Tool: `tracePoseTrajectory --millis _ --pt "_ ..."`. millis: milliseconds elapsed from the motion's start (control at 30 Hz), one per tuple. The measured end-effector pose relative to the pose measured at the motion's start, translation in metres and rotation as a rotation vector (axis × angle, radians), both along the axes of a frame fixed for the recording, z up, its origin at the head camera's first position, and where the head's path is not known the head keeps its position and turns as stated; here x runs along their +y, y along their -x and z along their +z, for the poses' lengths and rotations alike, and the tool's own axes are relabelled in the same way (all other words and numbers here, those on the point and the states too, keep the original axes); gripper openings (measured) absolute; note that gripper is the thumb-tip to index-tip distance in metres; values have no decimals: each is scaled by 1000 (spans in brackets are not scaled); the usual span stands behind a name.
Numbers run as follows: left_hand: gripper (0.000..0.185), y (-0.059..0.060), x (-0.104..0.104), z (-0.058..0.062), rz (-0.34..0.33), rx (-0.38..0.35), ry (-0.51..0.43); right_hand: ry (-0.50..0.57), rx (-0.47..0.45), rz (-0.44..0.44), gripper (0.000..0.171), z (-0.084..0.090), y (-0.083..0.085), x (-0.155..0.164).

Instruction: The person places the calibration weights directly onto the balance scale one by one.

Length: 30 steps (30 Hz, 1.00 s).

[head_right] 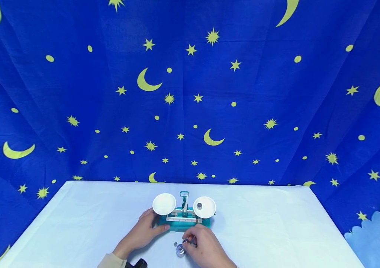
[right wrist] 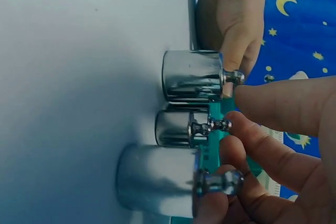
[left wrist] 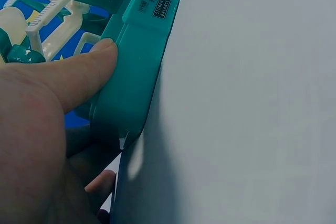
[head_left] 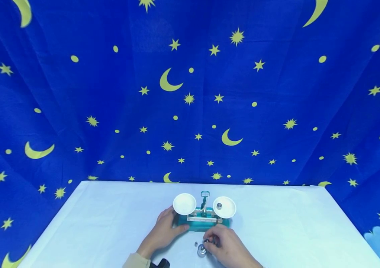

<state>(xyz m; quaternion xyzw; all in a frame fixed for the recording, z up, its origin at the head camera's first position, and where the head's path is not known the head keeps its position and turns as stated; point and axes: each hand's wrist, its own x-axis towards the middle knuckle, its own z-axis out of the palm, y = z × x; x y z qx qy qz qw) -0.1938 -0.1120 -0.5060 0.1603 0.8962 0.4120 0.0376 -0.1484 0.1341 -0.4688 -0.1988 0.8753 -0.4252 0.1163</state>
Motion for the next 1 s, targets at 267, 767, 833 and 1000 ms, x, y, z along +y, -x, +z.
tracePoseTrajectory --millis 267,767,833,1000 --pt "83 -1 1 2 9 -16 4 -27 -22 -10 9 -1 0 -2" --pt "82 0 2 2 0 -26 -2 -62 19 -40 5 -7 0 -1" --pt "81 0 2 2 -1 -19 -4 -63 30 -43 5 -7 0 -2" --pt "81 -1 0 0 -7 21 -5 -71 -4 -61 4 -7 2 -3"
